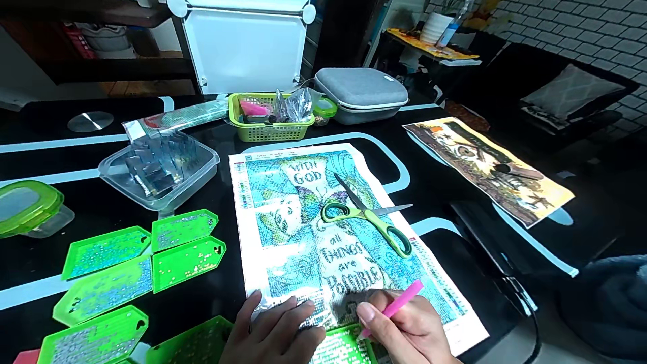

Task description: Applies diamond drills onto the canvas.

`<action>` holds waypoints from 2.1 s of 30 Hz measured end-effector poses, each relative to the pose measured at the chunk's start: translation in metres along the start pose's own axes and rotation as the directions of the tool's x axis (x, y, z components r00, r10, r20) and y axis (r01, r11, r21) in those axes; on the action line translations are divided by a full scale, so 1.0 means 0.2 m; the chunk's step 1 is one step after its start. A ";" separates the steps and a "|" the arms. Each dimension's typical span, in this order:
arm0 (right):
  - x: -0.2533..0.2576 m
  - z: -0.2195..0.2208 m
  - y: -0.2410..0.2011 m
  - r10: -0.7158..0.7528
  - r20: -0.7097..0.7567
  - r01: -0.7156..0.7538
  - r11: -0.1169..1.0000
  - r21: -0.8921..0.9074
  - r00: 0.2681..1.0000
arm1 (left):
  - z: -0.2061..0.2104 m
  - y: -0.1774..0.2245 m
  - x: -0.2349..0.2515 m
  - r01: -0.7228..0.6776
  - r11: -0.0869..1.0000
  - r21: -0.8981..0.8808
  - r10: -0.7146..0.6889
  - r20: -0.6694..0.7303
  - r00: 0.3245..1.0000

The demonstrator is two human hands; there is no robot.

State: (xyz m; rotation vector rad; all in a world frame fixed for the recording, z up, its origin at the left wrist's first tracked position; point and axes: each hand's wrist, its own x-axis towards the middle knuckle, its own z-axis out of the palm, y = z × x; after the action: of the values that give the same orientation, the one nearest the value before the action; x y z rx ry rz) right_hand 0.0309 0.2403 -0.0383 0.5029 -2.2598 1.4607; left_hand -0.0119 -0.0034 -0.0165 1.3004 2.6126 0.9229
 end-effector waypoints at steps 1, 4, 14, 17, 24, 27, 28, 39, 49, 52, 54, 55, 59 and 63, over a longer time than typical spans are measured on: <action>0.00 0.00 0.00 -0.006 0.006 0.006 1.000 -0.014 1.000 | 0.00 0.00 0.00 0.001 1.000 -0.004 -0.001 0.004 1.000; 0.00 0.00 0.00 -0.017 0.012 0.017 1.000 -0.023 1.000 | 0.00 0.00 0.00 0.004 1.000 -0.002 -0.004 0.006 1.000; 0.00 0.00 0.00 -0.042 0.041 0.042 0.999 0.004 0.998 | 0.00 0.00 0.00 -0.002 1.000 0.007 0.002 -0.002 1.000; 0.00 0.00 0.00 -0.054 0.055 0.055 0.998 -0.010 0.997 | 0.01 0.00 0.00 -0.004 1.000 0.009 0.004 -0.006 1.000; 0.00 0.00 0.01 -0.002 0.009 0.001 0.998 0.061 1.000 | 0.01 -0.01 0.00 -0.005 1.000 0.010 0.005 -0.004 1.000; 0.00 0.01 0.01 -0.003 0.015 0.002 0.997 0.071 1.000 | 0.01 -0.01 0.00 -0.006 1.000 0.013 0.006 -0.007 1.000; 0.00 0.01 0.01 -0.012 0.026 0.011 0.998 0.063 1.000 | 0.01 -0.01 0.00 -0.006 1.000 0.014 0.006 -0.007 1.000; 0.01 0.01 0.02 0.044 -0.040 -0.038 0.989 0.140 0.998 | 0.01 -0.01 0.00 -0.008 1.000 0.010 0.009 -0.013 1.000; 0.03 0.05 0.04 0.064 -0.086 -0.062 0.998 0.024 0.994 | 0.01 0.00 0.00 -0.002 1.000 0.018 0.002 -0.011 1.000; 0.03 0.05 0.04 0.060 -0.076 -0.059 0.998 0.014 0.995 | 0.01 0.00 0.00 0.002 1.000 0.014 -0.001 -0.016 1.000; 0.03 0.05 0.04 0.059 -0.070 -0.058 0.998 0.008 0.996 | 0.01 0.00 0.00 0.001 1.000 0.008 -0.001 -0.018 1.000; 0.03 0.05 0.04 0.057 -0.064 -0.057 0.998 0.004 0.996 | 0.01 0.00 0.00 0.001 1.000 0.009 -0.001 -0.016 1.000; 0.03 0.05 0.04 0.045 -0.045 -0.047 0.998 -0.044 0.998 | 0.00 0.00 0.00 -0.002 1.000 0.007 0.002 -0.003 1.000; 0.03 0.05 0.04 -0.005 -0.027 0.001 0.990 -0.142 1.000 | 0.01 0.00 0.00 -0.005 1.000 0.008 0.005 -0.012 1.000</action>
State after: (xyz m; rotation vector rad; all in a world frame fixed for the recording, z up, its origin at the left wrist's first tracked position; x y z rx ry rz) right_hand 0.0215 0.2335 -0.0448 0.4395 -2.3189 1.2857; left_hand -0.0116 -0.0034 -0.0182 1.3074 2.6265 0.9250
